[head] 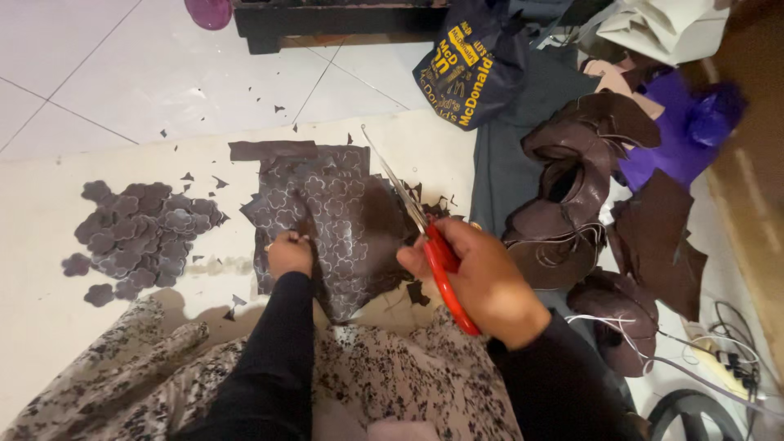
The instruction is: The person uses red-handled scissors to cut flower-shaped pieces from a brown patterned fabric. They hold the fabric with one hand and cut along the outlines, placing the finished pieces on the floor.
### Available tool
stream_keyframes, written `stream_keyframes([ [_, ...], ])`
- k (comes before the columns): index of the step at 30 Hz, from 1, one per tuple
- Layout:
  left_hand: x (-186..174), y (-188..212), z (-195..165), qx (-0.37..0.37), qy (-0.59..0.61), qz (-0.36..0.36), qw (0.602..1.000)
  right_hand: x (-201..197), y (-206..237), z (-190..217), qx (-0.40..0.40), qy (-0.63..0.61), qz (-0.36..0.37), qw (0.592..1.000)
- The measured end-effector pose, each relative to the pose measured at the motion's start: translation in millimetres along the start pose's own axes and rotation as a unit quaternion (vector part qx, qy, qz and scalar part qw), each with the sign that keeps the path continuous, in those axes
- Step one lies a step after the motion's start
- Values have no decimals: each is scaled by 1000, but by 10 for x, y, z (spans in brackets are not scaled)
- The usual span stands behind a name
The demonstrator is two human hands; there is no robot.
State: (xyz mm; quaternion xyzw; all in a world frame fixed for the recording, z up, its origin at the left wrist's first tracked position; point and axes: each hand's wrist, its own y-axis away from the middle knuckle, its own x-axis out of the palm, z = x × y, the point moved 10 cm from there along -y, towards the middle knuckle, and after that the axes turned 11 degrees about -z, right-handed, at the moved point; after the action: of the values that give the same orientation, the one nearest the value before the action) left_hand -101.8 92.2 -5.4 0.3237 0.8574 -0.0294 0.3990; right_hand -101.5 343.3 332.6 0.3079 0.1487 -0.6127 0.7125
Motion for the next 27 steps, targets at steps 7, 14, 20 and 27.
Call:
stream_keyframes([
  [7, -172, -80, -462, 132, 80, 71, 985, -56, -322, -30, -18, 65, -28, 997],
  [14, -240, -20, -1392, 155, 101, 350, 918, 179, -543, -70, -19, -149, -7, 989],
  [20, -1167, 386, -2579, 193, 167, 446, 858, 18, -559, 243, -119, -76, -148, 979],
  [27, -2167, 708, -3409, 249, 340, 378, 824, -285, -597, 860, -194, -366, -138, 900],
])
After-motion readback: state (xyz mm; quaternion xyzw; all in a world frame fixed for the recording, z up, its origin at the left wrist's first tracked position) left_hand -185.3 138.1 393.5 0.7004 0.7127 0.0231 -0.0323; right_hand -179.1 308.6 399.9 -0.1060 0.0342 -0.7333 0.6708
